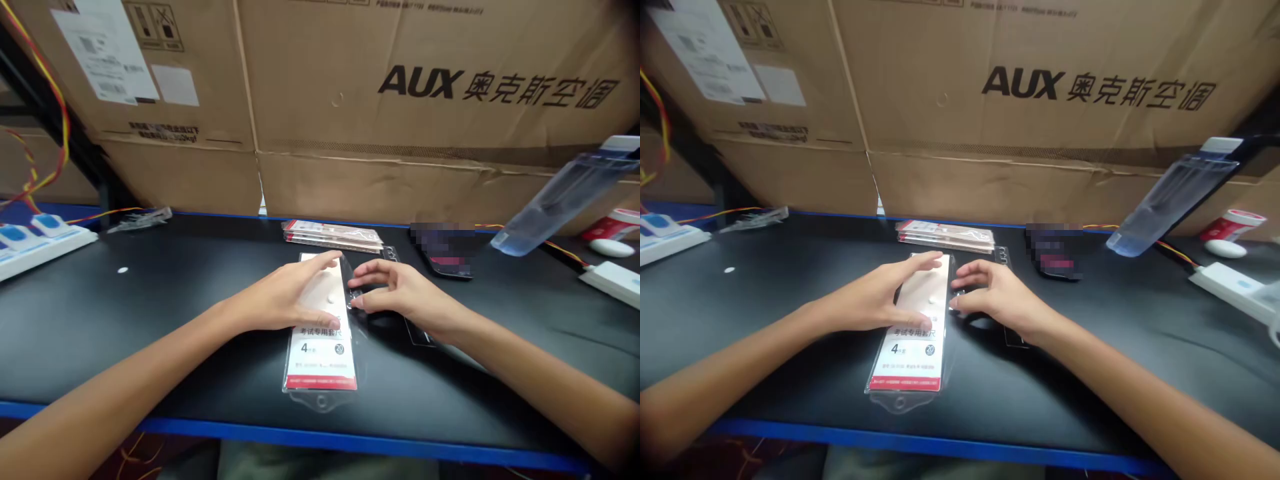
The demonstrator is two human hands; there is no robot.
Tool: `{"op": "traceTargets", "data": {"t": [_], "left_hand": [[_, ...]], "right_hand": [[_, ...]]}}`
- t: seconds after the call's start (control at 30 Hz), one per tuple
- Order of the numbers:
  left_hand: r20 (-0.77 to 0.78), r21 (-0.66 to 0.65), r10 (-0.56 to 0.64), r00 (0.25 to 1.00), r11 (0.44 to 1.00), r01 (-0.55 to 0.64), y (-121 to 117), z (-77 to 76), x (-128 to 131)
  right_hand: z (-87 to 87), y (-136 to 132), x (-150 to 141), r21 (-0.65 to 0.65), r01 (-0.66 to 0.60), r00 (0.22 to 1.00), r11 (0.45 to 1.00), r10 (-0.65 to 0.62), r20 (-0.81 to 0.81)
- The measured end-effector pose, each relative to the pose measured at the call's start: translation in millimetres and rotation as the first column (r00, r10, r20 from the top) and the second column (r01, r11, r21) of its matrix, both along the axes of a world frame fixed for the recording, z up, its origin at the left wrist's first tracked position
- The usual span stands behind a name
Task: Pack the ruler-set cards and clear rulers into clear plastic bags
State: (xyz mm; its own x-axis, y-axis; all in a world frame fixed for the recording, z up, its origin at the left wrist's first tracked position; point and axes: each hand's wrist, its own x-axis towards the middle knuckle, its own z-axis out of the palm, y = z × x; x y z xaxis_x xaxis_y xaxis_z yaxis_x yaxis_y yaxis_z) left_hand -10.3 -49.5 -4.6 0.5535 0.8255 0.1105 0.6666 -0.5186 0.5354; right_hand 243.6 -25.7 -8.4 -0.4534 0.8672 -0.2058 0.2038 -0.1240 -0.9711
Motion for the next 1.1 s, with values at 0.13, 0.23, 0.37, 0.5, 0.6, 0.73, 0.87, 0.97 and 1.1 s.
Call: {"op": "traceTargets", "data": {"t": [0.13, 0.23, 0.37, 0.5, 0.6, 0.73, 0.87, 0.97, 1.1], "left_hand": [[-0.033, -0.002, 0.021, 0.999, 1.000, -0.021, 0.2, -6.9, 2.5], [-0.035, 0.001, 0.020, 0.999, 1.000, -0.020, -1.8, -9.9, 6.7], [-0.037, 0.014, 0.042, 0.998, 0.999, -0.041, -5.8, -10.5, 12.8], [-0.021, 0.055, 0.052, 0.998, 0.997, -0.051, -7.2, -13.1, 15.5], [0.000, 0.080, 0.049, 0.999, 0.996, -0.048, -6.7, -16.8, 15.5], [0.047, 0.085, 0.067, 0.997, 0.994, -0.071, -6.8, -19.3, 16.0], [0.105, 0.106, 0.098, 0.990, 0.988, -0.109, -6.8, -18.7, 16.5], [0.117, 0.125, 0.106, 0.987, 0.985, -0.120, -6.5, -18.2, 17.0], [0.119, 0.198, 0.093, 0.989, 0.973, -0.115, -8.1, -17.2, 19.5]], "right_hand": [[-1.4, -2.4, -2.4, -0.016, -0.013, 1.000, 1.000, 0.012, -0.008], [3.1, -4.2, -1.6, -0.075, 0.014, 0.999, 0.997, -0.017, -0.041], [10.1, -4.8, 2.6, -0.138, -0.002, 0.996, 0.990, -0.011, -0.093], [12.3, -3.7, 6.7, -0.221, -0.008, 0.983, 0.975, -0.032, -0.178], [13.4, -3.2, 8.6, -0.272, -0.010, 0.972, 0.962, -0.055, -0.229], [15.3, -4.5, 8.9, -0.294, -0.034, 0.958, 0.955, -0.052, -0.282], [14.6, -5.8, 6.9, -0.294, -0.058, 0.955, 0.954, -0.032, -0.295], [11.7, -5.5, 6.1, -0.295, -0.061, 0.961, 0.953, -0.024, -0.275], [8.8, -5.0, 6.0, -0.270, -0.035, 0.956, 0.962, -0.046, -0.288]]}}
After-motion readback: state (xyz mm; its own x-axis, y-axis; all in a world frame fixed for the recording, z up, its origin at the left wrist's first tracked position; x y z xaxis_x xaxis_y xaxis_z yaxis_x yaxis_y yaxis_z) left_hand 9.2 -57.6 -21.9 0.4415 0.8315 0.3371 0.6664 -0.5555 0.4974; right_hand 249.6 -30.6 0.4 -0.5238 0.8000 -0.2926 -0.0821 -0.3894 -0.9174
